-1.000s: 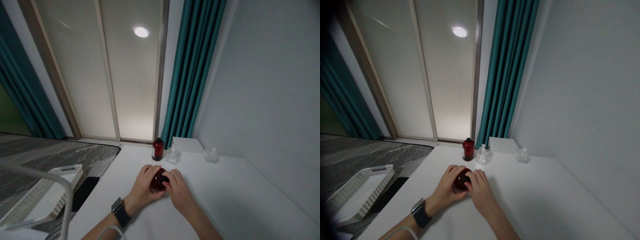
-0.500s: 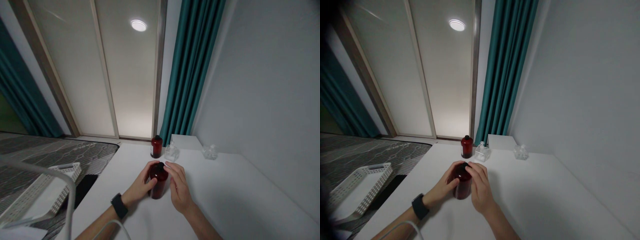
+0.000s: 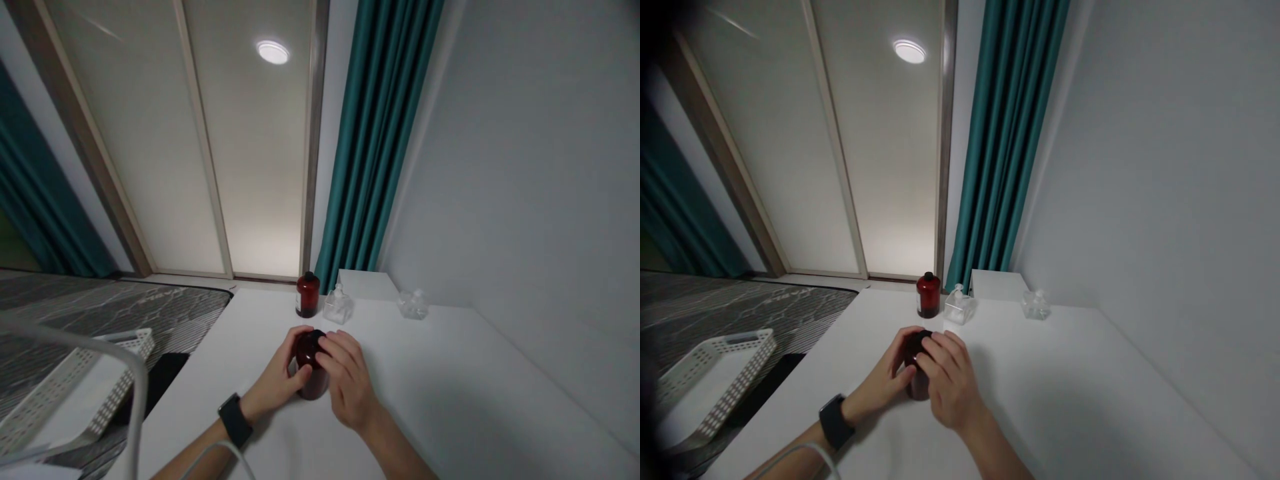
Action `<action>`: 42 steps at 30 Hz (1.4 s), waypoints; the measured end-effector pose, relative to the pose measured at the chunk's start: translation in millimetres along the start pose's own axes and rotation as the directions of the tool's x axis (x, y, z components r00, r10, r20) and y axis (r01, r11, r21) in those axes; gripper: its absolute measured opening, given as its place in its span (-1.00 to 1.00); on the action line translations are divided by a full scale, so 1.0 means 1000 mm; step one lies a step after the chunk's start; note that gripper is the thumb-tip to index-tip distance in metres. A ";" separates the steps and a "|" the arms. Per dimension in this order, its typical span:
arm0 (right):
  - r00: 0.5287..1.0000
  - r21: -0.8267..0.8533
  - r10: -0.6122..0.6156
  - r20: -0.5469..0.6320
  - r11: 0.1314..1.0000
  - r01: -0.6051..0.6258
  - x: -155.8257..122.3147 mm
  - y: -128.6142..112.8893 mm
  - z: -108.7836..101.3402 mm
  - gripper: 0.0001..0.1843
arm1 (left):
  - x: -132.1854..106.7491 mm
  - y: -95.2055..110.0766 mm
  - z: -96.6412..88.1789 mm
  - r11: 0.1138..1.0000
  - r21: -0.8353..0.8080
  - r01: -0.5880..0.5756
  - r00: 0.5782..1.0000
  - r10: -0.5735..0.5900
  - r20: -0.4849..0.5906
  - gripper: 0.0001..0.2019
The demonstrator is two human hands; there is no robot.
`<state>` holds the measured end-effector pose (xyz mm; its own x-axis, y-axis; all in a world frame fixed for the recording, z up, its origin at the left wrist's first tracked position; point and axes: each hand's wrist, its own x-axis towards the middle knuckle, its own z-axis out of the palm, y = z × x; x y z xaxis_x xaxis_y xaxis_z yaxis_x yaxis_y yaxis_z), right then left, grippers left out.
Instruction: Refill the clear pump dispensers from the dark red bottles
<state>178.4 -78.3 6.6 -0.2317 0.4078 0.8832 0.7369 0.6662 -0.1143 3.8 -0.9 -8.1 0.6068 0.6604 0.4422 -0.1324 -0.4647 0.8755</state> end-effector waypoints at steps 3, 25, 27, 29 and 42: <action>0.999 -0.028 -0.013 0.046 1.000 0.014 0.001 0.000 0.001 -0.43 | 0.000 0.002 0.002 1.000 -0.005 -0.001 1.000 0.001 0.003 -0.35; 0.776 0.404 0.617 -0.132 0.748 -0.527 -0.006 0.003 0.018 -0.57 | -0.002 0.010 0.020 0.989 0.135 -0.053 0.996 0.062 -0.066 -0.39; 0.808 0.409 0.580 -0.109 0.766 -0.495 -0.005 -0.002 0.017 -0.60 | -0.002 0.010 0.021 0.990 0.133 -0.049 0.996 0.057 -0.063 -0.38; 0.839 0.422 0.543 -0.033 0.769 -0.481 -0.002 -0.007 0.016 -0.60 | -0.002 0.009 0.022 0.989 0.128 -0.069 0.995 0.077 -0.057 -0.38; 0.842 0.412 0.540 0.026 0.761 -0.501 0.011 -0.013 0.013 -0.72 | -0.001 0.004 0.027 0.981 0.149 -0.127 0.991 0.133 -0.028 -0.48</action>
<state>157.6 -74.3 12.0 0.1863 0.7187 0.6699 0.4149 0.5605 -0.7167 23.3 -19.5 -10.1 0.5617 0.6090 0.5601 -0.0905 -0.6277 0.7732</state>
